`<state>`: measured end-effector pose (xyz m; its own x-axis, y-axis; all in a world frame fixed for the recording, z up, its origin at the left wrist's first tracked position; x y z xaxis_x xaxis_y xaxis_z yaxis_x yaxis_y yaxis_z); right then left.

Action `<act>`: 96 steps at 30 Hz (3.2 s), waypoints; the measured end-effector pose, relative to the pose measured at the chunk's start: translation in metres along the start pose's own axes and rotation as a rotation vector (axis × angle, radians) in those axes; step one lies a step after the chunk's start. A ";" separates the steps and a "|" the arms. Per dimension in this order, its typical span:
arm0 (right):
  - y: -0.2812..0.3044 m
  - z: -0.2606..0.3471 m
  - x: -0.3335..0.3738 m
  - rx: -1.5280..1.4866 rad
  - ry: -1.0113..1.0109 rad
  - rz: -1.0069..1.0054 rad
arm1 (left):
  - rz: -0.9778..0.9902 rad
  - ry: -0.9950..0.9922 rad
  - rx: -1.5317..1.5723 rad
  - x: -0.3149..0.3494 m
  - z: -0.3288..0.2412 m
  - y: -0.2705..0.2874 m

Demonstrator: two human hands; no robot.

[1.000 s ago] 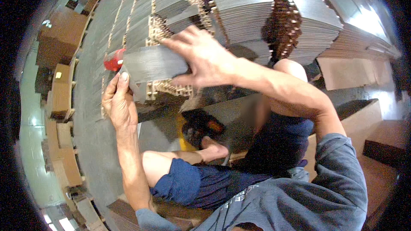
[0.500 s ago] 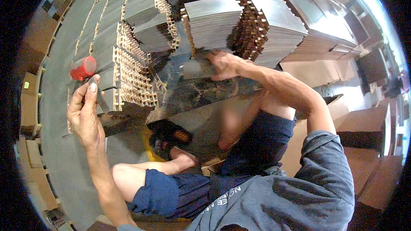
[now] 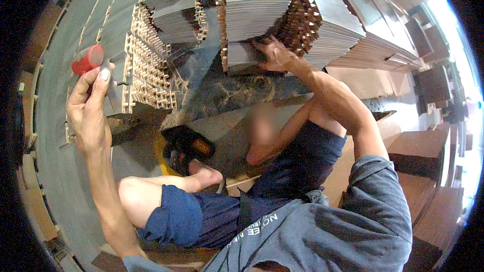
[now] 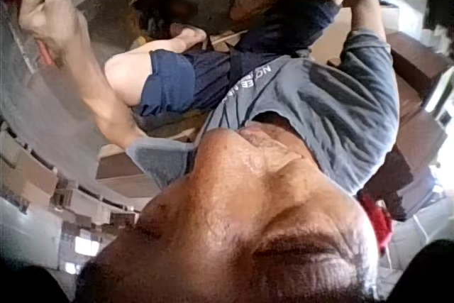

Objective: The person sands the edges and surfaces of small wooden blocks by hand using a piece of sandpaper, then places them into a large wooden frame structure.

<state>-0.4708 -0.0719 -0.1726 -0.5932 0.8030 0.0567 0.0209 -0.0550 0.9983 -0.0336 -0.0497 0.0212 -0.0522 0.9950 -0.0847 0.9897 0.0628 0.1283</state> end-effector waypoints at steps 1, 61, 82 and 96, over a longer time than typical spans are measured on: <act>0.002 0.005 -0.002 0.004 0.015 -0.036 | 0.000 0.003 -0.008 0.000 0.000 0.000; 0.105 0.108 -0.054 -0.212 0.572 -0.287 | 0.065 -0.086 -0.172 0.014 -0.023 -0.022; 0.070 0.000 -0.296 0.080 -0.122 -0.310 | 0.359 -0.548 -0.755 0.063 -0.007 -0.063; 0.091 0.024 -0.294 0.115 -0.297 -0.172 | 0.356 -0.512 -0.711 0.060 0.001 -0.058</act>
<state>-0.2751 -0.2990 -0.0980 -0.3364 0.9331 -0.1275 0.0413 0.1498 0.9879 -0.0939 0.0063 0.0074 0.4692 0.8205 -0.3264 0.6143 -0.0378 0.7882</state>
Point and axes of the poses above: each hand's wrist, its own x-axis away from the middle knuckle, its own y-axis out of the back of the hand, z = x × y, the point moved 3 cm from there along -x, towards the middle knuckle, and after that the axes turned 14 degrees about y, right-handed, at the moved point
